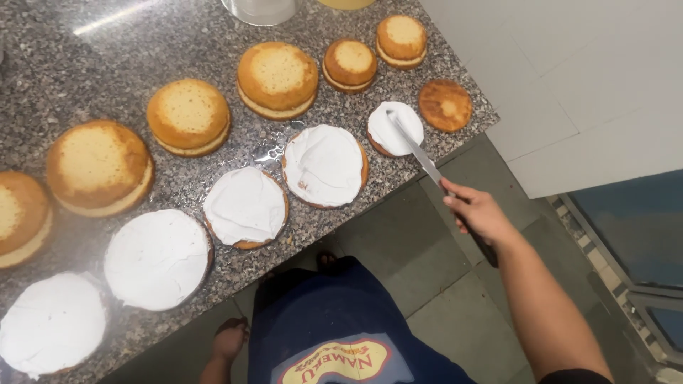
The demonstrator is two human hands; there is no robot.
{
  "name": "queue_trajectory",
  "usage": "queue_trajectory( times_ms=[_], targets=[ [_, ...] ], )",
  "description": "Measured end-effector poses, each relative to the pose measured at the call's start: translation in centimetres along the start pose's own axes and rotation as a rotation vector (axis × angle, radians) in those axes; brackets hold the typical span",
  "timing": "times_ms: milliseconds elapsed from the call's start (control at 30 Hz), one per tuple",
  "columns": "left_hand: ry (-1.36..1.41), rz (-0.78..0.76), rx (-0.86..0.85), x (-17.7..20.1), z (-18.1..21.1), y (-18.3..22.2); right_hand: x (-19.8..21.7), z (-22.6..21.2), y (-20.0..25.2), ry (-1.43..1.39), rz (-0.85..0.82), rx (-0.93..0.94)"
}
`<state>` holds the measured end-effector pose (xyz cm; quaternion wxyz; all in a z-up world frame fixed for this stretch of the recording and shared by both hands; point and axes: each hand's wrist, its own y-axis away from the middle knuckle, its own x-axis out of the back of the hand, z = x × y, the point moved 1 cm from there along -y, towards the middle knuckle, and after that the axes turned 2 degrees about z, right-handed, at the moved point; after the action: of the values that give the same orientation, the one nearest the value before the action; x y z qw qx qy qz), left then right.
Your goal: The person spreads white cream filling onto round sponge cake halves arranged on a granite counter, using a spatula to scoop cream from a bowl and smooth it over each cake top one at a time, working along the row of cakes.
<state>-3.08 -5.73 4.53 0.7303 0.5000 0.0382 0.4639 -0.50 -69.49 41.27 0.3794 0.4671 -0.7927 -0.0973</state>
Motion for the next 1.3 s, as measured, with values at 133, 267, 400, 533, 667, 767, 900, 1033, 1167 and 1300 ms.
queue_trajectory(
  times_ms=[133, 267, 400, 533, 667, 767, 900, 1033, 1167, 1300],
  targets=[
    [0.042, 0.019, 0.038, -0.7, 0.4, 0.7, 0.1, -0.1, -1.0, -0.203, -0.065, -0.017],
    [-0.048, 0.057, 0.107, -0.7, 2.7, 1.5, -0.9, 1.1, -2.1, -0.165, -0.120, -0.058],
    [-0.080, 0.068, 0.175, -1.4, 4.0, 2.7, 1.5, 1.7, -2.3, 0.904, 0.396, 0.753],
    [-0.073, 0.127, 0.136, -3.6, 2.6, 1.7, 0.1, 0.0, -1.9, 0.817, 0.379, 0.735],
    [-0.091, 0.207, 0.146, -5.4, 2.6, 2.9, -0.1, 0.8, -3.8, 0.921, 0.337, 0.801],
    [-0.050, 0.245, 0.180, -6.4, 2.4, 3.7, 1.7, 1.6, -7.1, 0.760, 0.322, 0.891],
    [0.076, 0.281, 0.193, -8.4, 0.8, 3.9, 1.5, 0.9, -7.5, -0.066, -0.146, 0.071],
    [0.059, 0.292, 0.206, -9.8, -0.8, 3.1, 2.3, -1.5, -5.8, -0.157, -0.380, -0.042],
    [0.003, 0.237, 0.204, -10.1, -0.5, 2.8, 5.7, -3.8, -5.8, -0.101, -0.432, 0.012],
    [-0.043, 0.173, 0.236, -9.3, 1.9, 2.3, 8.8, -5.2, -6.9, -0.129, -0.295, 0.192]
  ],
)
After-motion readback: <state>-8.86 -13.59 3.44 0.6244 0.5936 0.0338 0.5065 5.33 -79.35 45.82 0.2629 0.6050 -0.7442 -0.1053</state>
